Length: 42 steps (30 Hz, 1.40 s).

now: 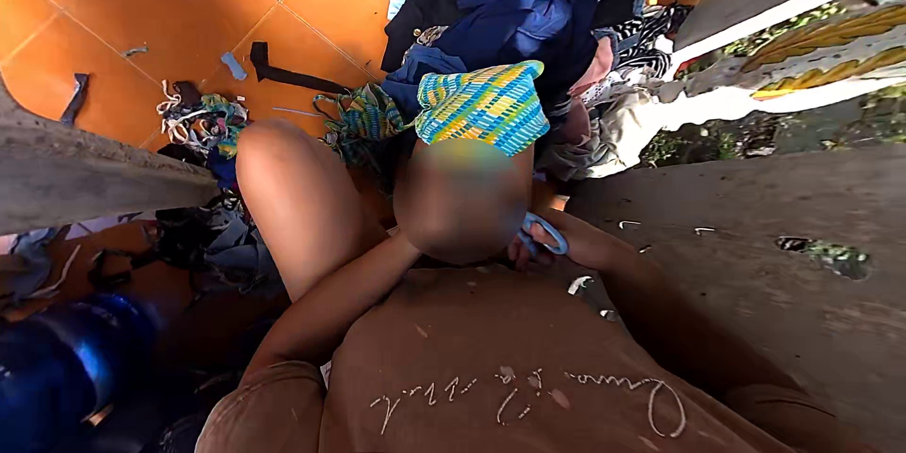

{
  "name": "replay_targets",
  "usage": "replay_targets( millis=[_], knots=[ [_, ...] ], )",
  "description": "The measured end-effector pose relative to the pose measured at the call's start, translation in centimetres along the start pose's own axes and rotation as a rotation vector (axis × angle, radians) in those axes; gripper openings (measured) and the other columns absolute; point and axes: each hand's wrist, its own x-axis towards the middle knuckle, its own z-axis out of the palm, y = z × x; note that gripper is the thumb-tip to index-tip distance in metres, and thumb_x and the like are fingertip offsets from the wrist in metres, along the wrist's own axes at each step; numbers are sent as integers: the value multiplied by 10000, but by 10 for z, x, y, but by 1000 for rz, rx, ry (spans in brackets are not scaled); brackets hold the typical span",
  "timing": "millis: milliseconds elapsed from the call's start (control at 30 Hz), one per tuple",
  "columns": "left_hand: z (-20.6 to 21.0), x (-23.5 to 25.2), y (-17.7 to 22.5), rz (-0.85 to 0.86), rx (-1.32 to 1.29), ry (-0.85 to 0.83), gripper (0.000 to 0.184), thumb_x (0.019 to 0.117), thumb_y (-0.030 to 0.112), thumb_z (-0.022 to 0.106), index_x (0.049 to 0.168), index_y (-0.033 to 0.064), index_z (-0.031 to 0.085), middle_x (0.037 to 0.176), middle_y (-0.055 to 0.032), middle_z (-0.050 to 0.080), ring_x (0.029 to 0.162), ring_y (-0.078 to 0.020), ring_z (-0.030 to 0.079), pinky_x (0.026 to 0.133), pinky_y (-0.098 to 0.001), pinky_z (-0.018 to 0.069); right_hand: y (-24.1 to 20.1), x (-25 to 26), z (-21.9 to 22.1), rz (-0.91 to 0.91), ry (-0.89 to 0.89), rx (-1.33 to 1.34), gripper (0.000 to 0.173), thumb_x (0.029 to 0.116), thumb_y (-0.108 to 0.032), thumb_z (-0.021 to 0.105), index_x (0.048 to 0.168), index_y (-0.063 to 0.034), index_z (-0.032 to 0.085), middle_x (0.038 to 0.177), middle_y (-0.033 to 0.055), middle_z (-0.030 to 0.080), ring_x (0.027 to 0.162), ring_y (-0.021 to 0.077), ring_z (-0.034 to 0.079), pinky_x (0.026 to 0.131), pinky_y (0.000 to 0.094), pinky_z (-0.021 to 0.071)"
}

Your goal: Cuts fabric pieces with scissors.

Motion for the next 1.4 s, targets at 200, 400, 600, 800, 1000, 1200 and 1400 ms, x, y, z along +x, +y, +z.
replay_targets(
  millis=[200, 400, 600, 800, 1000, 1200, 1400],
  knots=[
    [-1, 5, -9, 29, 23, -54, 204, 1053, 118, 588, 954, -50, 649, 751, -48, 695, 609, -46, 646, 601, -192, 550, 4, -3, 6, -31, 80, -29, 344, 1026, -412, 438, 889, -163, 630, 679, -166, 680, 515, -93, 535, 482, 99, 401],
    [-2, 3, -8, 12, -2, -64, 190, 1050, 119, 592, 973, -46, 644, 756, -42, 697, 613, -40, 654, 601, -190, 557, -1, -6, 3, -14, 123, -34, 322, 1042, -336, 441, 838, -184, 640, 641, -168, 668, 482, -101, 505, 457, 93, 375],
    [-1, 1, -4, 7, 0, -81, 194, 1053, 115, 585, 961, -46, 640, 738, -35, 689, 591, -28, 638, 579, -178, 537, -9, -2, 2, 45, 117, 6, 403, 995, -523, 486, 808, -195, 629, 621, -143, 669, 475, -78, 522, 455, 95, 372],
    [-3, -2, -1, 0, 27, -73, 185, 1054, 114, 584, 975, -44, 637, 761, -48, 696, 609, -31, 651, 596, -182, 549, -12, -4, 2, 35, 115, 9, 337, 1037, -346, 436, 810, -193, 633, 619, -150, 663, 477, -85, 523, 462, 90, 385],
    [-3, 0, -3, -12, 2, -83, 174, 1048, 92, 586, 959, -47, 641, 745, -45, 690, 598, -34, 648, 586, -184, 548, -12, -3, 1, 54, 136, 36, 315, 1028, -312, 462, 785, -201, 631, 600, -150, 651, 472, -74, 535, 460, 94, 402],
    [-5, -1, -2, 3, 17, -86, 174, 1047, 88, 585, 960, -50, 644, 749, -49, 691, 603, -35, 650, 592, -185, 549, -23, 4, -10, 109, 92, 30, 370, 1037, -353, 444, 782, -166, 636, 587, -115, 657, 453, -67, 533, 440, 85, 387],
    [-7, -1, -3, 4, 28, -88, 177, 1048, 99, 589, 981, -54, 648, 769, -60, 698, 614, -44, 657, 602, -193, 551, -33, 7, -11, 124, 95, -1, 373, 1053, -221, 390, 776, -156, 631, 583, -109, 652, 441, -71, 516, 434, 85, 387]
  ],
)
